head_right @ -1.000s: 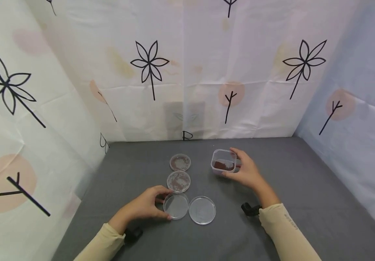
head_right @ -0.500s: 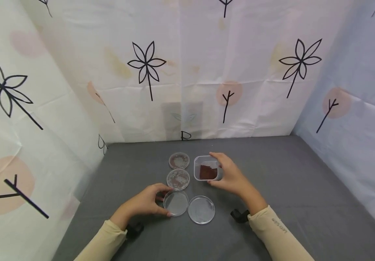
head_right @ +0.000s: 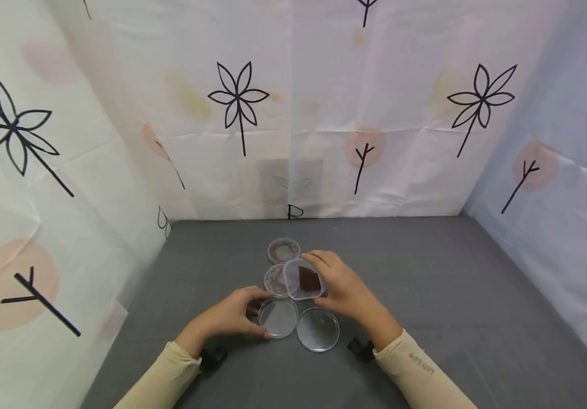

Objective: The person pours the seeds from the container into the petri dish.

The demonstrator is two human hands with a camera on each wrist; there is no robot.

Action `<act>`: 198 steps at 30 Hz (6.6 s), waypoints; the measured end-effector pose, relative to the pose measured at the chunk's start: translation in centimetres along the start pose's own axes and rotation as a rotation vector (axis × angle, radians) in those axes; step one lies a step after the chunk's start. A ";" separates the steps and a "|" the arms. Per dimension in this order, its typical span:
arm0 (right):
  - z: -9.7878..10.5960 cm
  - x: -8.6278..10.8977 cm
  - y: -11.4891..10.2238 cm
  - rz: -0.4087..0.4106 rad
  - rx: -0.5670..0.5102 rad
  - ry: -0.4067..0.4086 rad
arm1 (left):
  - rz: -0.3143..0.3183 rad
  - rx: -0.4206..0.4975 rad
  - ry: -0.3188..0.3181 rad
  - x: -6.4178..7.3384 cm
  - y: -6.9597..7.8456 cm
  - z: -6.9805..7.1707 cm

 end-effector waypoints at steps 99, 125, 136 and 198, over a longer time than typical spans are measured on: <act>-2.4 -0.9 -6.0 0.277 0.457 -0.057 | -0.006 -0.009 0.006 0.0 0.2 0.1; -1.9 -0.8 -4.2 0.167 0.317 -0.035 | -0.004 -0.010 0.004 0.2 0.1 0.0; 0.3 0.6 4.3 -0.373 -0.352 0.059 | 0.006 0.015 -0.002 0.2 0.0 -0.1; -1.7 6.1 1.6 -0.250 -0.274 -0.464 | -0.002 0.029 0.001 0.4 0.4 -0.2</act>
Point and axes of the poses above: each hand's wrist, its own x-axis away from the middle knuckle, its own z-axis out of the back of the hand, y = z × x, the point moved 6 cm from there along -x, towards the middle knuckle, and after that the axes turned 3 degrees about -y, right-handed, at the moved point
